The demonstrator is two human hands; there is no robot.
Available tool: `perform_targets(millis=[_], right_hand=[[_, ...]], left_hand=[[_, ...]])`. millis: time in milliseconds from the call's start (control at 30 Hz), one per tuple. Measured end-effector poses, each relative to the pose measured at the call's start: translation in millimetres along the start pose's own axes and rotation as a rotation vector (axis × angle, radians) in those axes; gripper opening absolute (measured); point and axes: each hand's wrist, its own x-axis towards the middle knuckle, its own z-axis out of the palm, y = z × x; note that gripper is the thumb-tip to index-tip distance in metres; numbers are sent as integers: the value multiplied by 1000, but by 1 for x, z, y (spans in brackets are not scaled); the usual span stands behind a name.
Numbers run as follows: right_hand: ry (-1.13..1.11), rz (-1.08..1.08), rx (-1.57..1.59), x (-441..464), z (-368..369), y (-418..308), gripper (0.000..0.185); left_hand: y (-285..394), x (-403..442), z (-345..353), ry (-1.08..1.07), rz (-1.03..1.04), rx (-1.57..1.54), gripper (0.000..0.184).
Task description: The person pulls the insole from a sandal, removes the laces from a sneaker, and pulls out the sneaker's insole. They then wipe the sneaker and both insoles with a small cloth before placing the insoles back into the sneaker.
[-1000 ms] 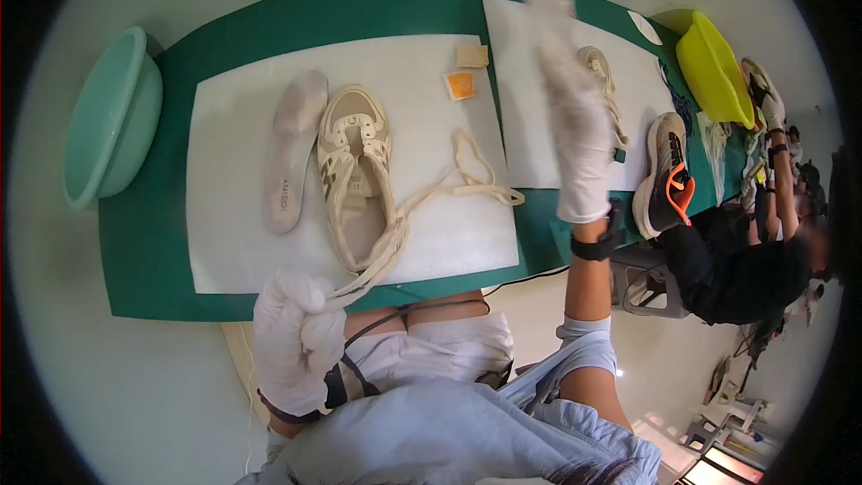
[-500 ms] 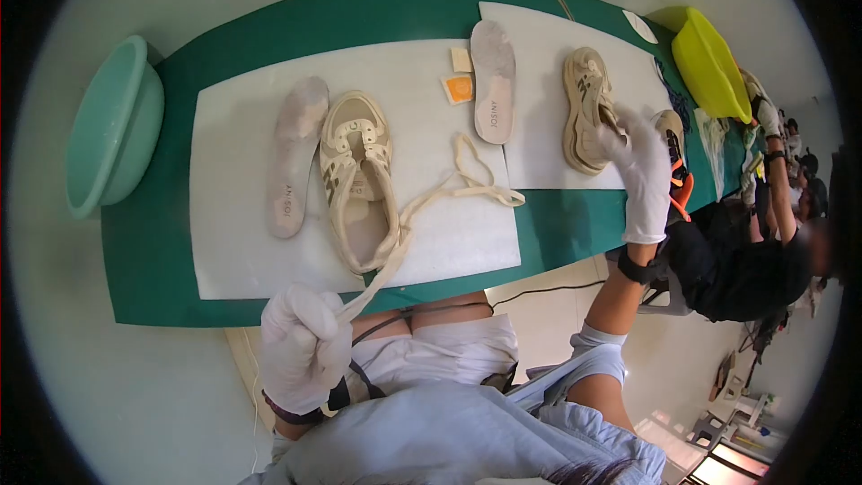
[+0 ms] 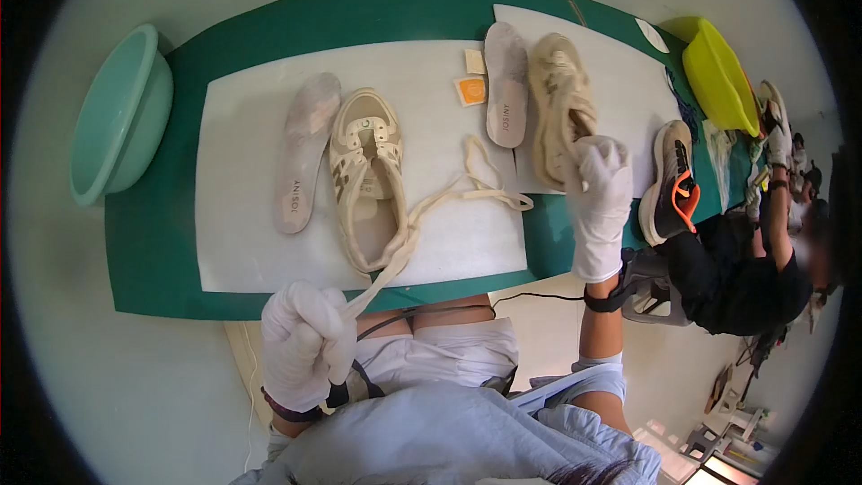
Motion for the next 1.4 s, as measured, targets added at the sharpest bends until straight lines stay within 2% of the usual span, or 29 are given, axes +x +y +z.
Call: perform_targets(millis=[200, 267, 333, 400, 467, 600, 700, 800, 900, 1033, 1067, 1167, 1267, 1300, 1367, 1400], right_hand=[[-248, -3, 144, 2, -15, -24, 27], [-160, 122, 305, 18, -29, -15, 23], [-141, 125, 318, 31, -29, 0, 21], [-198, 10, 190, 40, -23, 12, 20], [-350, -30, 173, 46, -16, 10, 21], [-552, 137, 149, 56, -3, 9, 29], [-762, 251, -123, 69, 1, -14, 30], [-609, 187, -192, 57, 23, -7, 30], [-178, 92, 397, 30, 19, 33, 26], [-36, 548, 694, 61, -61, 11, 23], [-5, 507, 736, 62, -75, 9, 28], [145, 447, 1128, 55, -90, -13, 29], [147, 368, 1303, 55, -87, -53, 34], [166, 384, 1340, 53, -86, -61, 36], [31, 401, 1387, 45, -83, -65, 62], [4, 415, 1438, 46, -80, -76, 64]], left_hand=[[-4, 3, 2, -10, 34, -5, 32], [-4, 3, 3, -3, 31, -11, 31], [-6, 3, 2, -19, 27, -18, 29], [-7, 3, 2, -22, 11, -19, 27], [-7, 4, 3, -16, -14, -14, 25], [-3, -3, -2, -4, -74, -10, 37], [-2, -6, 0, 17, -87, -8, 39], [1, -8, 2, -10, -100, 15, 42], [3, -11, -5, -17, -100, 18, 41], [2, -13, -5, 27, -111, -27, 36], [1, -10, -4, 26, -110, -45, 34], [-3, -2, 3, 37, -202, -118, 27], [-7, 5, 22, 83, -162, 41, 25], [-12, 7, 21, 55, -41, 160, 25], [-23, 8, 16, 4, 197, 407, 27], [-18, 7, 23, 85, 212, 519, 28]])
